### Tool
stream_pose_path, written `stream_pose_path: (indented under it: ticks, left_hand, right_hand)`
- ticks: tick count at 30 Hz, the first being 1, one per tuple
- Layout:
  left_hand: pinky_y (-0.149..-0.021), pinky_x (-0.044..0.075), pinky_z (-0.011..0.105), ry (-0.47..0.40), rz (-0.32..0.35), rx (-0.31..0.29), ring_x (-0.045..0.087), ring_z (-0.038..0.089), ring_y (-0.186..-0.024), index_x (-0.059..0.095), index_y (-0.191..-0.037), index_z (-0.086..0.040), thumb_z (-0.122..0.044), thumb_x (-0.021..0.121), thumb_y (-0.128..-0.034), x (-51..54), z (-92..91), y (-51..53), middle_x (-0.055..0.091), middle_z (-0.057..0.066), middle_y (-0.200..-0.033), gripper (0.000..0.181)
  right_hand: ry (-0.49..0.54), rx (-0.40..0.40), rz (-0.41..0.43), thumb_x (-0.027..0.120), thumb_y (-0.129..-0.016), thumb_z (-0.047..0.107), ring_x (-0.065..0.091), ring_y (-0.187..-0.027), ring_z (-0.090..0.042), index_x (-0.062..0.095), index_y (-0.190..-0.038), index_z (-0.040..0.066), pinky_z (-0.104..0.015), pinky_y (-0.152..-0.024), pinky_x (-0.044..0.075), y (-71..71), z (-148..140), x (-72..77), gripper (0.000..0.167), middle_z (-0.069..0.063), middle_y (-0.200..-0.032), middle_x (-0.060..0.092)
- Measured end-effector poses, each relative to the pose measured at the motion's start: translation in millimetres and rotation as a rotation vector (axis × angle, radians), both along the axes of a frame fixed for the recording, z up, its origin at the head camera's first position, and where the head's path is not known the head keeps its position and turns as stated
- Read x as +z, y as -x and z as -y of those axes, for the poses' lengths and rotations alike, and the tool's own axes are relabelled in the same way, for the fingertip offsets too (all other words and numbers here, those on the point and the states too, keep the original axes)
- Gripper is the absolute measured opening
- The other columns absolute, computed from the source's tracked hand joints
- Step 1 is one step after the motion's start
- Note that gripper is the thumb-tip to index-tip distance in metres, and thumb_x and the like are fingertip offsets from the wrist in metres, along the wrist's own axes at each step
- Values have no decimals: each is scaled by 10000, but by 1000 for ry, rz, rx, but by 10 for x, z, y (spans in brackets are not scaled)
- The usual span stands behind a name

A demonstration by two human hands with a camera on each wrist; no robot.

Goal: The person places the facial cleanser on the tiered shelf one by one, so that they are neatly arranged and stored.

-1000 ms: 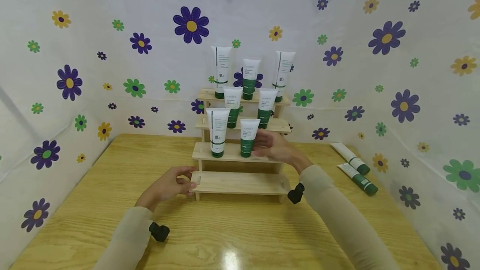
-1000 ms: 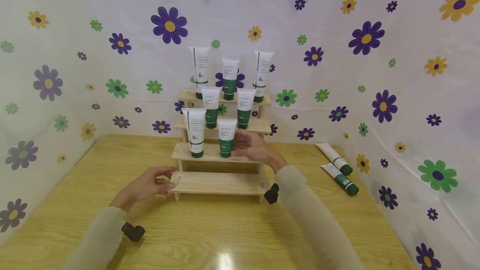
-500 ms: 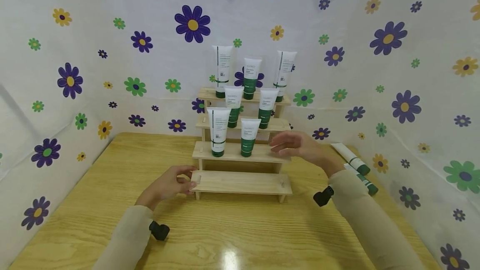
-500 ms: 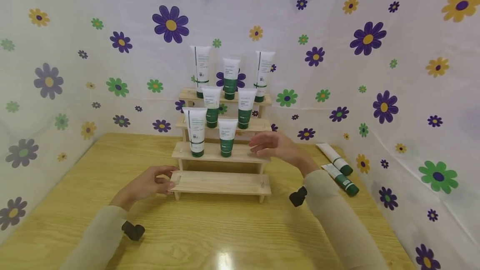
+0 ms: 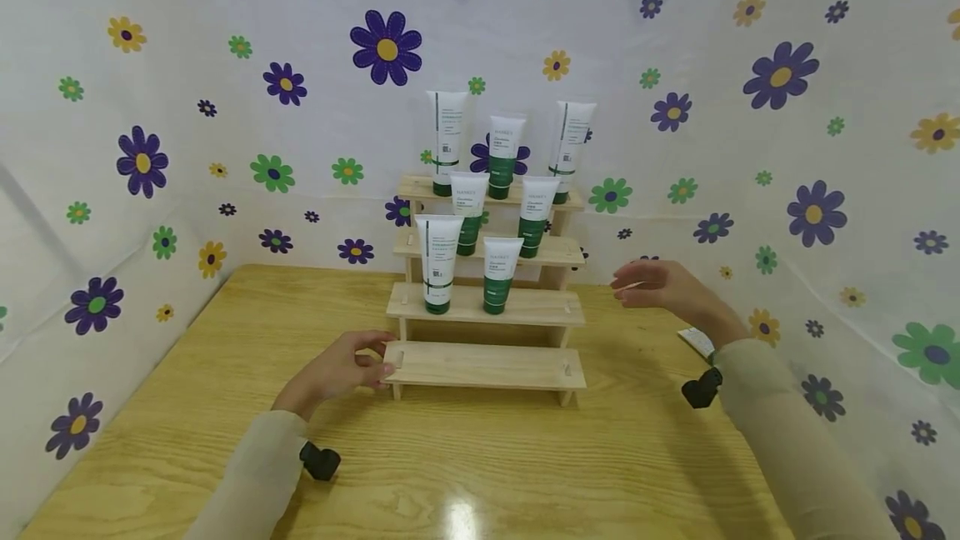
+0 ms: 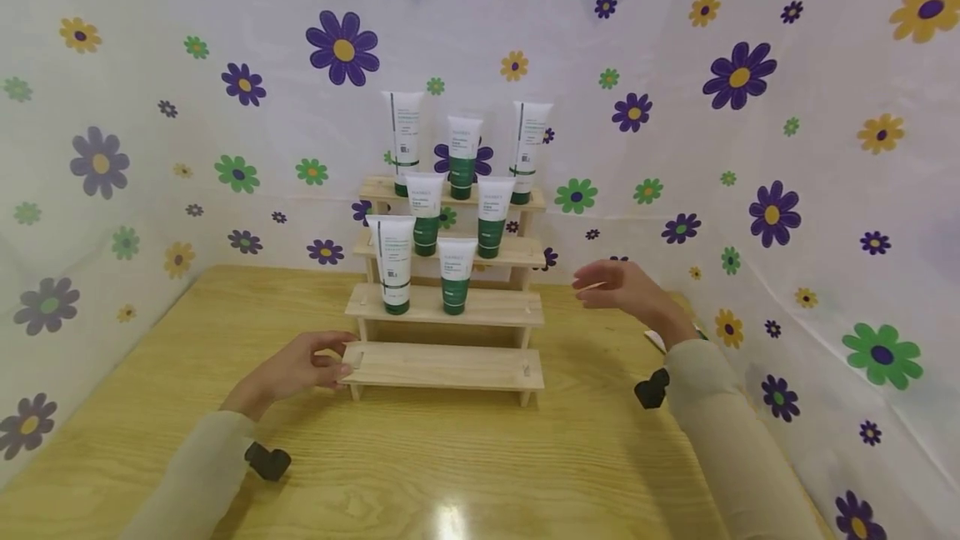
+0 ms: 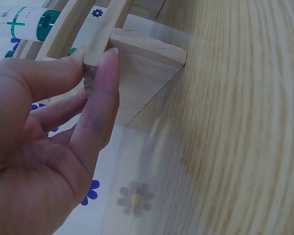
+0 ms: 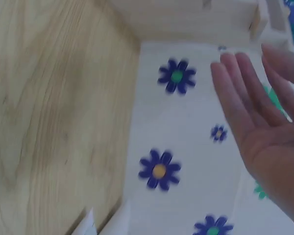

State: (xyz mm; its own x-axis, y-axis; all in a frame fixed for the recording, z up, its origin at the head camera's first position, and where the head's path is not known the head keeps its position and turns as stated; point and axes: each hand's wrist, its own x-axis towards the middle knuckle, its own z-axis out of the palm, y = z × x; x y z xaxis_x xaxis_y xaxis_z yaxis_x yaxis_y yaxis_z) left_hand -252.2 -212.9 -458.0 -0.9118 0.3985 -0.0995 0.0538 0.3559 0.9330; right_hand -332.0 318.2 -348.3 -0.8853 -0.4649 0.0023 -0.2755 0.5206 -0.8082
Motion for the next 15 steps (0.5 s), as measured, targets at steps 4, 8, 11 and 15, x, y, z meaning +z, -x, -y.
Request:
stream_pose_path:
  ticks: [4, 8, 11, 15]
  left_hand:
    - [-844, 655, 387, 9, 1, 9, 698, 208, -967, 437, -1519, 21, -116, 688, -997, 5, 3, -4, 502, 263, -1322, 596]
    - [-848, 654, 393, 2, 7, -3, 696, 212, -975, 431, -1520, 26, -128, 694, -995, 9, 1, -2, 516, 263, -1315, 607]
    - [-846, 654, 393, -2, 11, -3, 698, 209, -973, 432, -1520, 24, -129, 693, -995, 2, -3, 4, 524, 258, -1310, 606]
    - [-848, 654, 387, 5, -4, -8, 697, 210, -967, 432, -1522, 23, -133, 693, -997, 0, -10, 0, 516, 265, -1325, 607]
  right_hand:
    - [-65, -112, -23, 631, -1033, 159, 684, -1158, -233, 508, -1414, -79, -402, -964, 618, 42, -266, -73, 465, -260, -1367, 609]
    - [-258, -244, -53, 567, -1061, 177, 582, -1229, -503, 462, -1421, -144, -563, -1021, 558, 65, -491, -158, 493, -399, -1405, 521]
    - [-402, -315, -67, 552, -1050, 171, 503, -1266, -587, 454, -1409, -160, -651, -1039, 498, 97, -649, -241, 499, -433, -1401, 494]
    - [-524, -358, -72, 563, -997, 145, 472, -1248, -633, 452, -1378, -186, -686, -1021, 481, 139, -844, -378, 517, -476, -1377, 462]
